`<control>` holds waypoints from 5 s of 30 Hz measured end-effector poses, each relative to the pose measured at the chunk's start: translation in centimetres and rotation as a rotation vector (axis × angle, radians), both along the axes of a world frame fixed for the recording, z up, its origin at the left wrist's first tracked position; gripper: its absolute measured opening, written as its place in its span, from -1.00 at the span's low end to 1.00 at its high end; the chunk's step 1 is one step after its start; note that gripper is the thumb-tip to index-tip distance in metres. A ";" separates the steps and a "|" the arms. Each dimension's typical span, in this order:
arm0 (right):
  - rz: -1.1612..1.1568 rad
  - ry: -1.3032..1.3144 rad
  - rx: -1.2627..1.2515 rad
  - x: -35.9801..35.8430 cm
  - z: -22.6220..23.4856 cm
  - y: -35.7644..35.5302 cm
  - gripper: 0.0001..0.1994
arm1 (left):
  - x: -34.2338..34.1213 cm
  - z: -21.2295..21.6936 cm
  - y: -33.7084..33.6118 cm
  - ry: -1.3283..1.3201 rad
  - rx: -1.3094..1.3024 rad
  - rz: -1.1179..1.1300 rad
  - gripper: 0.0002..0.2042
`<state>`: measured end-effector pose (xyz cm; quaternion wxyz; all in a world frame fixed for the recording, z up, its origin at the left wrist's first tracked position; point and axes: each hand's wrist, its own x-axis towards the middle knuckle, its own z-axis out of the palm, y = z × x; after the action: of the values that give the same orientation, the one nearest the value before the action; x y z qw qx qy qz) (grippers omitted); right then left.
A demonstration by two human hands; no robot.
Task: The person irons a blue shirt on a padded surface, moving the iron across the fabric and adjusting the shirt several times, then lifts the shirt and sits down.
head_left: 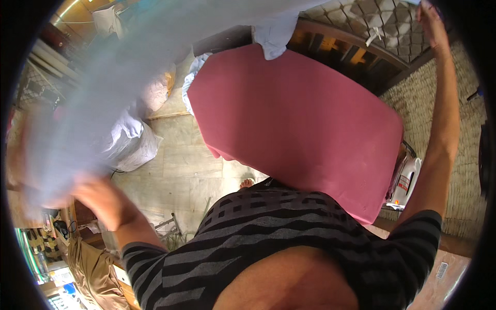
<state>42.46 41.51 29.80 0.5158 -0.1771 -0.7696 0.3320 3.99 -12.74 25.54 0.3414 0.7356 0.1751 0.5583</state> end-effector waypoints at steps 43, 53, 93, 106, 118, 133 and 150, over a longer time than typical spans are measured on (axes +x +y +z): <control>-0.914 -1.192 0.009 8.8 -38.8 -23.6 -0.42 | 5.1 -34.5 27.5 1.176 -0.120 1.112 -0.33; -0.877 -1.220 0.010 10.2 -39.1 -22.9 -0.43 | -3.5 -35.1 25.8 1.057 -0.143 1.025 -0.33; -0.941 -1.327 -0.207 7.0 -37.6 -22.7 -0.40 | -10.7 -35.9 38.4 0.898 -0.057 1.300 -0.60; -0.966 -1.187 -0.034 9.6 -38.3 -24.0 -0.42 | 3.9 -31.3 35.9 0.548 0.169 1.029 -0.61; -0.840 -1.170 -0.029 11.3 -37.2 -24.3 -0.39 | 10.5 -33.2 31.4 1.287 -0.022 0.877 -0.49; -1.154 -0.615 -0.052 23.8 -30.5 -28.5 -0.41 | 34.5 -33.9 31.5 0.840 0.149 0.439 -0.59; -1.054 -0.622 -0.753 26.3 -24.5 -28.8 -0.57 | 33.3 -35.7 32.9 0.622 0.060 0.379 -0.64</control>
<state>68.74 12.73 5.33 0.2684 -0.7774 -0.5262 0.2161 37.30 20.16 -10.13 0.1405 0.8345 0.3871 0.3661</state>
